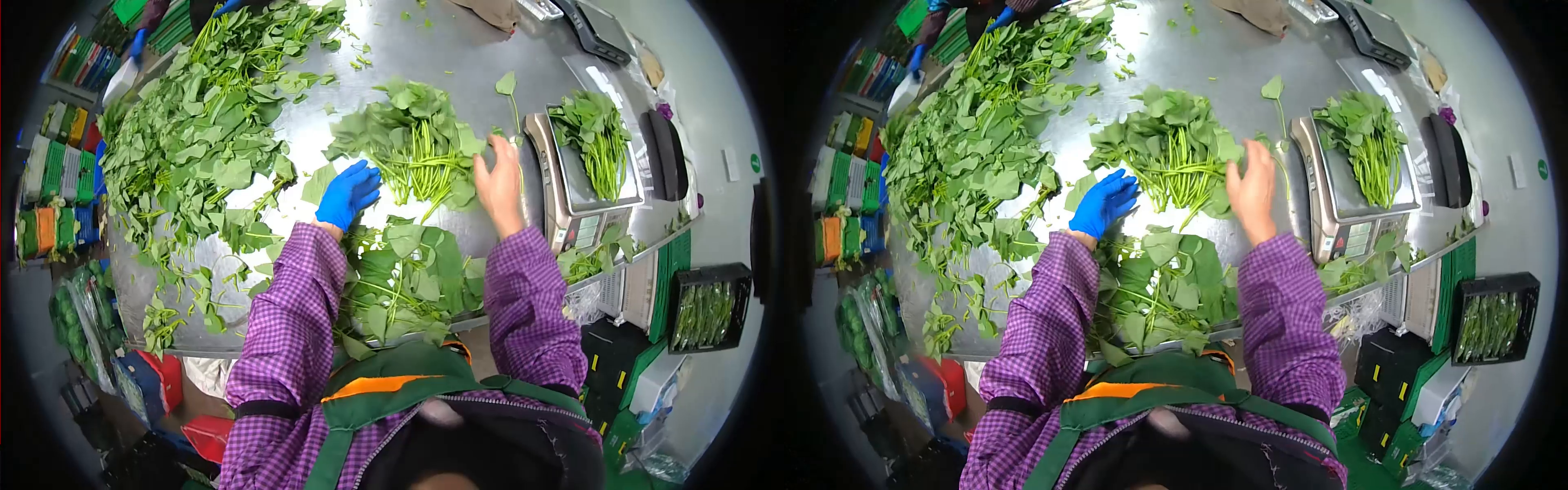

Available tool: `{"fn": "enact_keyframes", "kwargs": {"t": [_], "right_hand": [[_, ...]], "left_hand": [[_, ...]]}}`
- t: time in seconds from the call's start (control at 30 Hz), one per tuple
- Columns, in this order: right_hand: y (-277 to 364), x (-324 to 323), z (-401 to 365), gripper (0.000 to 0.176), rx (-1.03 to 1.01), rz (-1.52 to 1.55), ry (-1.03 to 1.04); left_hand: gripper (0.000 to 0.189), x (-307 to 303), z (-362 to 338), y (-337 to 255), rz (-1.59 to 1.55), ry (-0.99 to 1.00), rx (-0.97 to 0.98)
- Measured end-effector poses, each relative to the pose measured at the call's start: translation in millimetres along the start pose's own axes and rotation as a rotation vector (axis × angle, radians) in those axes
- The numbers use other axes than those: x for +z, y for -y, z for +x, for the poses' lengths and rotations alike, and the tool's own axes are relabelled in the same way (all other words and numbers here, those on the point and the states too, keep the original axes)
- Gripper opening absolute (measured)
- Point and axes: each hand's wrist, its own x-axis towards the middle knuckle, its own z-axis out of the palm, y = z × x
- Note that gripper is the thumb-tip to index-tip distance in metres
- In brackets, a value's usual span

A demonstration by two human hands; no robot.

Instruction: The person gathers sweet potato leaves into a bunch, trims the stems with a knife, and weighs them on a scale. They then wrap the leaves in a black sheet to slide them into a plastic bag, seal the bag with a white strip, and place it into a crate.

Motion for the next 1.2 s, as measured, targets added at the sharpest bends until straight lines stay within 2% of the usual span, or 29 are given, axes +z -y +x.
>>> {"fn": "enact_keyframes", "kwargs": {"t": [0.07,0.13,0.2,0.23,0.27,0.33,0.37,0.4,0.47,0.5,0.57,0.6,0.63,0.67,0.7,0.73,0.8,0.83,0.9,0.93,0.97,1.03,1.1,1.2], "right_hand": [[30,-10,4,0.044,0.220,0.617,0.315],[46,10,0,0.037,0.157,0.620,0.318],[54,24,4,0.032,0.150,0.223,0.685],[45,40,-4,0.028,0.082,0.181,0.641],[40,42,-6,0.028,0.083,0.182,0.644],[26,43,-13,0.026,0.137,0.210,0.596],[18,38,-18,0.021,0.178,0.270,0.523],[17,28,-17,0.021,0.185,0.264,0.524],[20,8,-18,0.016,0.278,0.344,0.291],[21,7,-20,0.015,0.226,0.368,0.234],[25,12,-25,0.015,0.204,0.382,0.218],[26,14,-28,0.016,0.172,0.403,0.201],[26,16,-32,0.016,0.172,0.391,0.208],[27,19,-36,0.016,0.318,0.536,0.248],[28,23,-39,0.017,0.467,0.684,0.281],[25,27,-42,0.017,0.468,0.683,0.276],[21,29,-41,0.022,0.767,1.058,0.075],[18,30,-41,0.022,0.769,1.055,0.068],[23,22,-35,0.026,0.972,1.248,-0.023],[22,22,-36,0.026,0.976,1.249,-0.022],[21,23,-35,0.026,1.016,1.357,0.032],[23,26,-35,0.025,1.051,1.471,0.087],[31,33,-37,0.015,0.986,1.367,0.160],[42,46,-43,0.013,0.948,1.217,0.160]], "left_hand": [[0.042,7,2,4,0.059,-0.066,-0.027],[0.040,16,6,8,0.128,-0.129,-0.060],[0.037,24,22,17,0.328,-0.293,-0.035],[0.029,23,30,23,0.394,-0.336,0.041],[0.029,18,34,27,0.394,-0.338,0.038],[0.022,2,42,32,0.394,-0.351,0.084],[0.019,-7,42,29,0.424,-0.314,0.038],[0.022,-3,34,30,0.297,-0.383,0.065],[0.030,4,24,28,0.272,-0.346,0.042],[0.030,14,23,25,0.274,-0.343,0.031],[0.038,35,23,28,0.427,-0.362,-0.029],[0.038,27,40,42,0.422,-0.356,-0.041],[0.033,12,67,64,0.544,-0.400,0.084],[0.028,5,82,78,0.668,-0.445,0.214],[0.021,29,65,65,0.538,-0.400,0.179],[0.021,34,59,60,0.541,-0.396,0.180],[0.034,34,59,58,0.472,-0.352,0.173],[0.030,21,68,66,0.495,-0.352,0.222],[0.025,24,55,56,0.177,-0.277,0.210],[0.024,29,43,48,0.003,-0.213,0.241],[0.022,21,36,44,0.054,-0.292,0.136],[0.026,8,35,43,-0.031,-0.249,0.097],[0.029,7,34,41,-0.115,-0.213,0.023],[0.028,9,33,45,-0.011,-0.123,0.067]]}}
